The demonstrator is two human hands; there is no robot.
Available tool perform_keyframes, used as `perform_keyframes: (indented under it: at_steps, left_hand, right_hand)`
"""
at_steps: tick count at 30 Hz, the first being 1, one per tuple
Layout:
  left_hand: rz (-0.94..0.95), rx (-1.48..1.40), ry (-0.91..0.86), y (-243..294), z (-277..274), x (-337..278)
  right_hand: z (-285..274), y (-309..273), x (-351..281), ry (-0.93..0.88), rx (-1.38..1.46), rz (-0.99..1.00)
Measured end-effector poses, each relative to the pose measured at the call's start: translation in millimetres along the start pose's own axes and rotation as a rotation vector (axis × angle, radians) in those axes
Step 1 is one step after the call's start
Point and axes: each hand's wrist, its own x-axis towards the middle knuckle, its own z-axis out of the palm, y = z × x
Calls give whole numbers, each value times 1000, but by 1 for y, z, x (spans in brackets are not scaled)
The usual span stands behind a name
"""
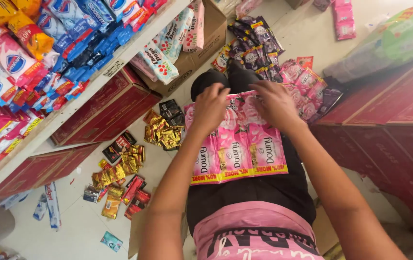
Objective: Organizing and restocking sachets of laundry detergent and fabric softener on shelves.
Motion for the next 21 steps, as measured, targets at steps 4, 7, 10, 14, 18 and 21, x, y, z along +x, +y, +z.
perform_keyframes:
  at_steps: [4,7,10,14,18,21]
  left_hand:
    - [-22,180,-198,0,24,26]
    - [-39,163,-259,3,23,28]
    - [-57,-13,-180,2,17,26]
    - [-98,-229,-193,-1,8,25]
    - [-158,-340,-285,1,2,28]
    - [-120,-291,-330,4,-3,29]
  right_hand:
    - [37,9,21,-114,-147,-10]
    - [38,14,26,-221,-191,55]
    - [37,23,23,-243,-135,103]
    - [26,27,21,-239,181,135]
    - [13,20,23,-306,319,212]
    - [9,15,24,-299,285,177]
